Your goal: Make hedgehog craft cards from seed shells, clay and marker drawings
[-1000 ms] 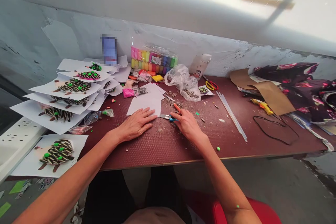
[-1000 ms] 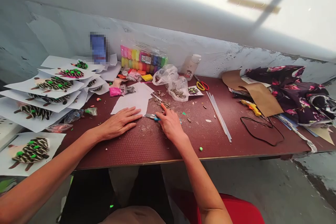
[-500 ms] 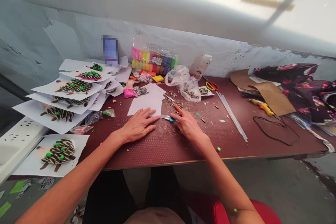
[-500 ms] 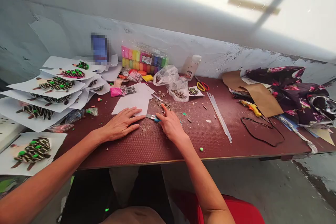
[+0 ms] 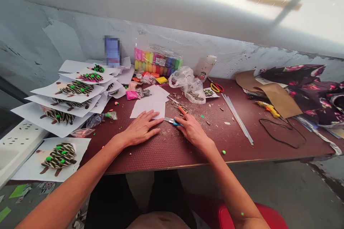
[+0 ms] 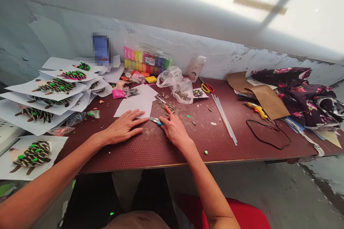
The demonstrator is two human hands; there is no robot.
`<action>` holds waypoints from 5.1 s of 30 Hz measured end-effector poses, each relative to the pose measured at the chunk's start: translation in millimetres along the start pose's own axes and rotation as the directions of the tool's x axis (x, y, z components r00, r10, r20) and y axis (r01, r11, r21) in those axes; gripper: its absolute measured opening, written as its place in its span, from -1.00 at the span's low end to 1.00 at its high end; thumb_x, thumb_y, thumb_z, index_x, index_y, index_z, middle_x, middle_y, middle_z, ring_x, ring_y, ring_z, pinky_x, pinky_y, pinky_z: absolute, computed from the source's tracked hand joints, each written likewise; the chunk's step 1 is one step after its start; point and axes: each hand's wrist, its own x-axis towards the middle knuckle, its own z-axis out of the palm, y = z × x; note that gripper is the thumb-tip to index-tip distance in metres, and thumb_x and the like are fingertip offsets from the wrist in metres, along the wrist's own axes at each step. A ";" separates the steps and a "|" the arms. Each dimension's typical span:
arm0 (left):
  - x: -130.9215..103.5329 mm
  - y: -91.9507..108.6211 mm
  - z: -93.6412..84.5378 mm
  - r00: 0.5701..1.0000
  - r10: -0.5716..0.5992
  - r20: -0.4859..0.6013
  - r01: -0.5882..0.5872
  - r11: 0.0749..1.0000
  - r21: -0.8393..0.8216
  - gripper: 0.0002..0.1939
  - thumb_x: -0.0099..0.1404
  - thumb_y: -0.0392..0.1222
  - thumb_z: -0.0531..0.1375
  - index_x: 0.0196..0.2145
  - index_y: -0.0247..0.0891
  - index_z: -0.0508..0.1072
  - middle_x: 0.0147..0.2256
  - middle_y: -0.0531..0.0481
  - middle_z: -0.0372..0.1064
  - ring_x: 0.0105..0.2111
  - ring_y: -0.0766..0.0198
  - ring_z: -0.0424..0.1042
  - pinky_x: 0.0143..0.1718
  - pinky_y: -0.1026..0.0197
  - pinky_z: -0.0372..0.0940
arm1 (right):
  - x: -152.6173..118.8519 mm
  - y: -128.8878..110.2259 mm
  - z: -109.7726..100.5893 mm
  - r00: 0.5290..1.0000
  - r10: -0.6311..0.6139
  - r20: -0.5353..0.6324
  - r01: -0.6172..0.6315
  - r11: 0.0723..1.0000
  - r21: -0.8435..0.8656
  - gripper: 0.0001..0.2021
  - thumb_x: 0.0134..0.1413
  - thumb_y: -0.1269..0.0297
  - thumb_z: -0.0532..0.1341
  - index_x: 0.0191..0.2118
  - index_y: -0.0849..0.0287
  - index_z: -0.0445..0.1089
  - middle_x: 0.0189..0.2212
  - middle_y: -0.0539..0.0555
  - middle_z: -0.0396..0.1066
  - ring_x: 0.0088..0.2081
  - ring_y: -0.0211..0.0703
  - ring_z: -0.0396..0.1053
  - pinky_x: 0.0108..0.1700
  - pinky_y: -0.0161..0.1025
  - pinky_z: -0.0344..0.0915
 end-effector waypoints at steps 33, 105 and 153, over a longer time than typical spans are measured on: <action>-0.7 2.7 -0.6 1.000 0.005 -0.009 -0.005 1.000 0.000 -0.34 0.49 0.32 -0.15 0.36 0.05 0.29 0.43 -0.05 0.06 0.44 -0.04 -0.01 0.44 -0.21 -0.16 | 0.0 -7.2 -3.4 1.000 -0.009 0.011 0.010 1.000 -0.015 -0.76 0.39 0.36 0.14 0.07 0.12 0.45 0.23 0.30 0.28 0.12 0.01 0.33 0.13 -0.07 0.29; 39.7 14.0 -29.1 0.931 -0.362 0.042 0.358 0.930 0.086 -0.77 0.38 -0.26 0.06 -0.20 -0.25 0.53 -0.18 -0.19 0.54 -0.16 0.01 0.50 -0.19 0.11 0.32 | 20.7 -4.5 2.8 0.989 0.137 -0.048 -0.137 0.990 -0.015 -0.70 0.34 0.37 0.21 0.13 0.15 0.45 0.23 0.29 0.33 0.12 0.03 0.35 0.18 -0.09 0.25; 67.6 -11.6 -11.1 0.938 -0.340 -0.072 0.300 0.896 -0.326 -0.82 0.20 -0.15 0.19 -0.33 -0.22 0.58 -0.37 -0.03 0.55 -0.35 0.18 0.42 -0.34 0.21 0.21 | 17.8 -11.1 3.9 0.989 0.150 -0.022 -0.151 0.987 -0.055 -0.69 0.33 0.36 0.21 0.14 0.13 0.44 0.32 0.25 0.26 0.19 0.04 0.31 0.21 -0.04 0.25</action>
